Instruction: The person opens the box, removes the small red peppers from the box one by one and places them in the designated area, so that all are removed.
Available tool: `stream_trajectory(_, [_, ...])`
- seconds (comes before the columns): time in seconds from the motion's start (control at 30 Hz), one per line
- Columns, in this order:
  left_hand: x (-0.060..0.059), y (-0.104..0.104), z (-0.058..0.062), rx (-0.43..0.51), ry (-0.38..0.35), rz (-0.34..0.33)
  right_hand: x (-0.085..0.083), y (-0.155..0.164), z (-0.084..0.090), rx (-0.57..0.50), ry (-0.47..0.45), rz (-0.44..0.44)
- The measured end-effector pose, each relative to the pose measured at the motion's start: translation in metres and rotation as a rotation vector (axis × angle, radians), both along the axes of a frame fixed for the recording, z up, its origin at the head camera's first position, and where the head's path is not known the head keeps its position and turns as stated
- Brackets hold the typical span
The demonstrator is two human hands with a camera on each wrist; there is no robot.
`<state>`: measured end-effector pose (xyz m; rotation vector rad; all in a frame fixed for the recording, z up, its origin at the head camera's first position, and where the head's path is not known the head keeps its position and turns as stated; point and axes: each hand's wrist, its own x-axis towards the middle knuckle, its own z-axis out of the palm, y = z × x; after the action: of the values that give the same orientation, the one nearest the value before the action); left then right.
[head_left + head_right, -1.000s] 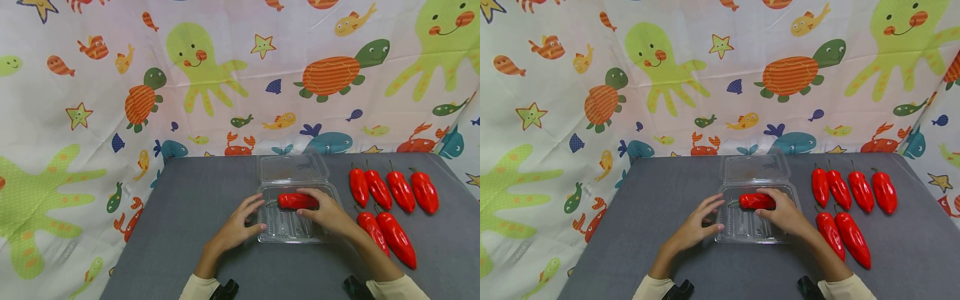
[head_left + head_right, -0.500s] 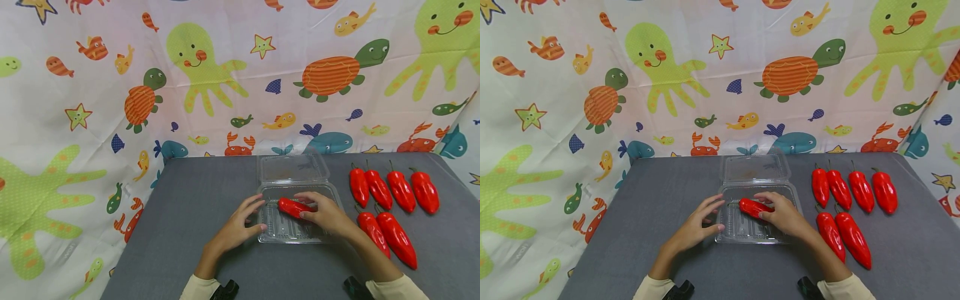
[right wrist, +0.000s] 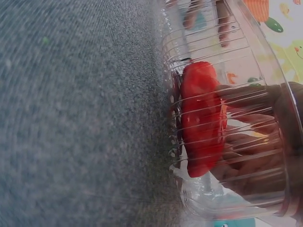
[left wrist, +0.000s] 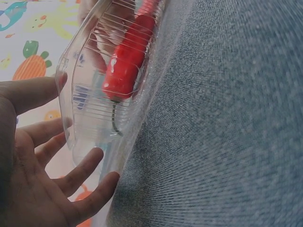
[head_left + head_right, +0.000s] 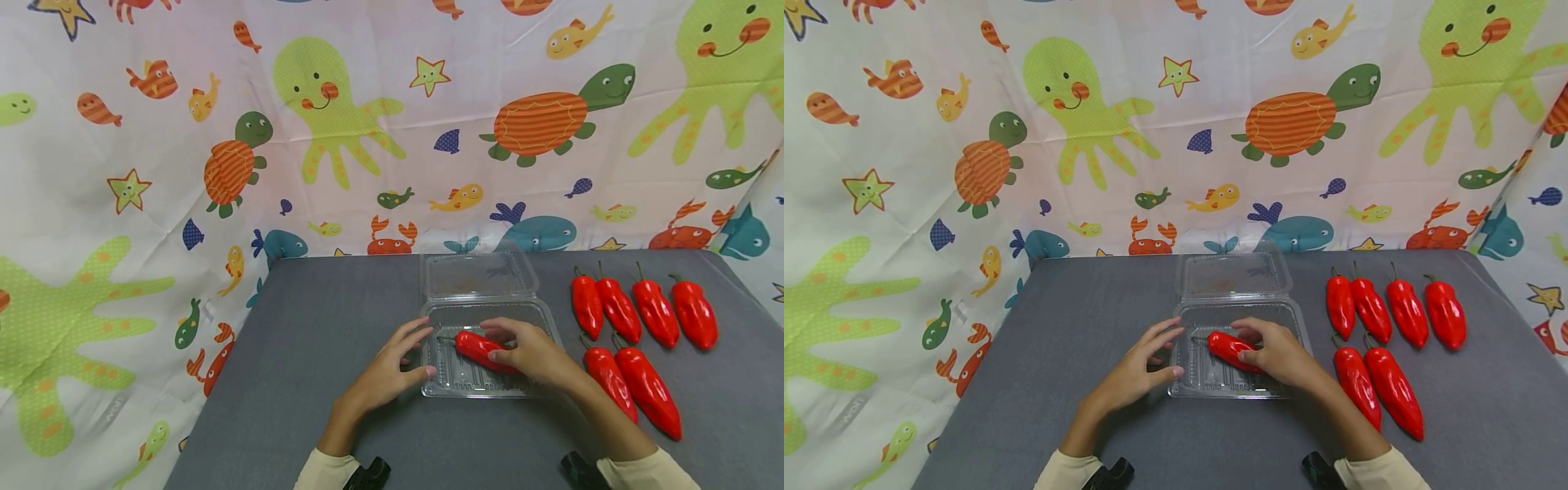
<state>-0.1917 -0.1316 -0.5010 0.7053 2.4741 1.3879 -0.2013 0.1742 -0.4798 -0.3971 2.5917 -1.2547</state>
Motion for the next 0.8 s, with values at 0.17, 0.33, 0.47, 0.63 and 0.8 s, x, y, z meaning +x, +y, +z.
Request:
stream_trajectory(0.17, [-0.0002, 0.0004, -0.0004, -0.004, 0.003, 0.001, 0.0004, -0.002, 0.0, 0.025, -0.012, -0.01])
stream_trajectory(0.33, [-0.0001, 0.0005, -0.0002, -0.001, 0.002, 0.002, 0.002, -0.0029, 0.0016, 0.039, -0.016, -0.013])
stream_trajectory(0.47, [0.0, 0.0005, 0.0003, 0.002, 0.002, 0.002, 0.003, -0.003, 0.0034, 0.044, -0.013, -0.011])
stream_trajectory(0.63, [-0.0002, 0.0004, 0.0004, 0.003, 0.001, 0.002, 0.003, -0.0029, 0.0048, 0.058, 0.006, -0.01])
stream_trajectory(0.8, [-0.0003, 0.0001, 0.0002, 0.004, 0.0, 0.002, 0.0034, -0.0026, 0.0058, 0.06, 0.01, -0.019])
